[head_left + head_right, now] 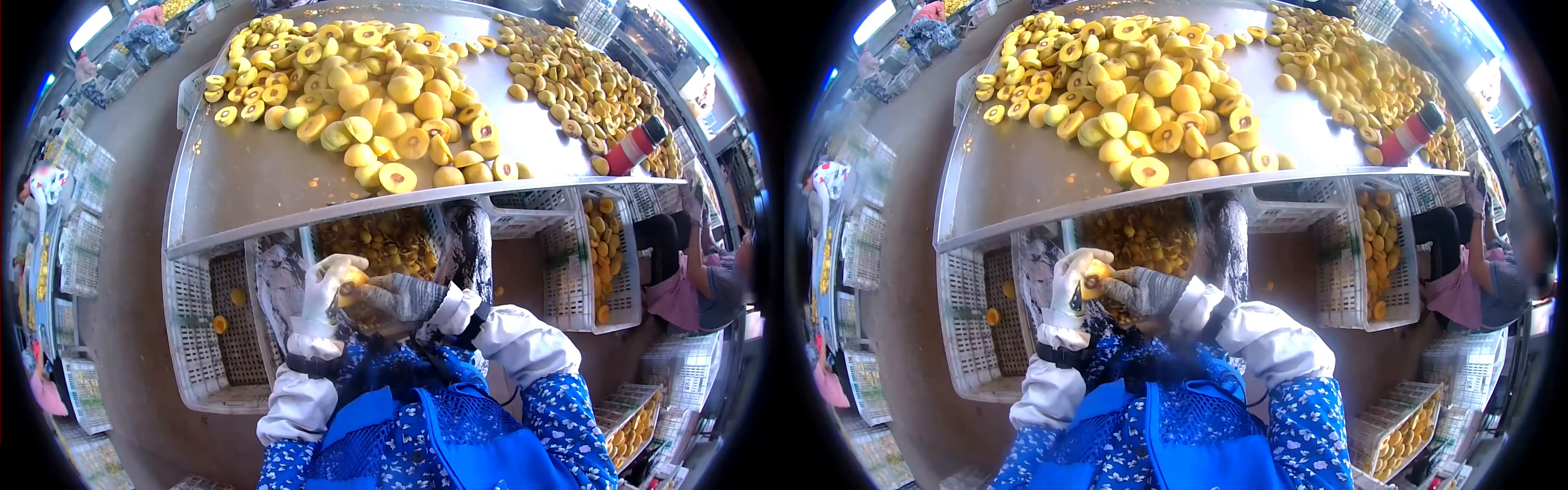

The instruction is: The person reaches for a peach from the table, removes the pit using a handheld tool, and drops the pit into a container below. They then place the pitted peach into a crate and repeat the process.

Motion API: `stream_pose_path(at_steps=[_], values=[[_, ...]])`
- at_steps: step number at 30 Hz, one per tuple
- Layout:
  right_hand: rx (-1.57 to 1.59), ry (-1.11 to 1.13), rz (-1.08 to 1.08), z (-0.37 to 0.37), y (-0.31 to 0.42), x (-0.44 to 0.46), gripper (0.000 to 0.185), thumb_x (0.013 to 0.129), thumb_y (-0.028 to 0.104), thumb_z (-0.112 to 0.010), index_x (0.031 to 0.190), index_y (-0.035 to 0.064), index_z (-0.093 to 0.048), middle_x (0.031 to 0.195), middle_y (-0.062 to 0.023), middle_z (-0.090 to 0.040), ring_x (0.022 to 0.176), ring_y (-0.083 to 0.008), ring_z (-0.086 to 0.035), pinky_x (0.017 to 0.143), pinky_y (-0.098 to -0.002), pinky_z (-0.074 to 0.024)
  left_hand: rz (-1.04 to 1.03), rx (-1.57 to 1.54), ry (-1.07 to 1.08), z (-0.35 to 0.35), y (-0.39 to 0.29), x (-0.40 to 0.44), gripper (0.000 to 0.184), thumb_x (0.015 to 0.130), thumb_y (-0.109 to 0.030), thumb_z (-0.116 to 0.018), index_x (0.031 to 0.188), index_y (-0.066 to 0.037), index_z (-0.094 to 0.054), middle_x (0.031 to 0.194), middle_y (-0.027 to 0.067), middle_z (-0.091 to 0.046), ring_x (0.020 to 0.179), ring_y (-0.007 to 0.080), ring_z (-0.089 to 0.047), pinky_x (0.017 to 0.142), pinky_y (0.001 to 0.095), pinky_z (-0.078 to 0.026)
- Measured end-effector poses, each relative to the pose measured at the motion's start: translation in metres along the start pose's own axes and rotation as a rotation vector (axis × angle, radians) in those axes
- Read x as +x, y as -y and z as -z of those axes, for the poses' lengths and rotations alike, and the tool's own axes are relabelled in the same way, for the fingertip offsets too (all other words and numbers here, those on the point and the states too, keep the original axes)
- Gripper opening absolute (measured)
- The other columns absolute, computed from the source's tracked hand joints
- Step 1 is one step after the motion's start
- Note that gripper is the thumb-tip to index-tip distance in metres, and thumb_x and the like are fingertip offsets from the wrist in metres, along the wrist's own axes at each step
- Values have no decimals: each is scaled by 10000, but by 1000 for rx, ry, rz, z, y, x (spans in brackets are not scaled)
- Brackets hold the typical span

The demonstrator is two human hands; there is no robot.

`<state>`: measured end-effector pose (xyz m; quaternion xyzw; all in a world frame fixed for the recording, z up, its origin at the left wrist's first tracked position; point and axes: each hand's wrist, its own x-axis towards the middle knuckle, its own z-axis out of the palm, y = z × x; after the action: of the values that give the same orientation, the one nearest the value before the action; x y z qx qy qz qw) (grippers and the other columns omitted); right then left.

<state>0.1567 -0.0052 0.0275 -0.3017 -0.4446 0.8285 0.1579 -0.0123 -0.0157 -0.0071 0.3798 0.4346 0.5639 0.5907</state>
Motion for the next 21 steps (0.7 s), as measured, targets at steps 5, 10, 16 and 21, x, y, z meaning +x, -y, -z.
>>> stream_pose_path(at_steps=[5,10,16,21], values=[[459,-15,30,-10,-35,14,445,914,482,-513,1011,52,-567,634,-60,-548,533,-141,-558,383,-256,-416,-125,-305,-300,-13,7,-7,218,894,-213,-615,913,2,-646,813,112,-678,655,153,-641,563,231,-496],[-325,84,-164,12,-30,17,466,880,573,-510,825,116,-586,540,-25,-517,459,-137,-508,391,-272,-388,-165,507,-64,4,-3,-22,77,866,-50,-609,902,-19,-669,750,9,-645,666,61,-566,605,216,-461],[425,226,-52,-16,-24,-3,425,922,518,-476,805,121,-570,509,13,-481,352,-91,-404,324,-217,-278,-37,-789,-28,-13,-2,-7,338,940,-307,-492,838,-8,-613,806,178,-648,636,318,-645,531,378,-547],[334,36,92,-5,-44,14,483,916,566,-440,790,107,-527,485,7,-451,335,-100,-378,329,-262,-267,-198,-350,-598,24,-12,-16,187,901,-201,-572,885,-18,-608,807,134,-654,668,248,-655,589,336,-547]])
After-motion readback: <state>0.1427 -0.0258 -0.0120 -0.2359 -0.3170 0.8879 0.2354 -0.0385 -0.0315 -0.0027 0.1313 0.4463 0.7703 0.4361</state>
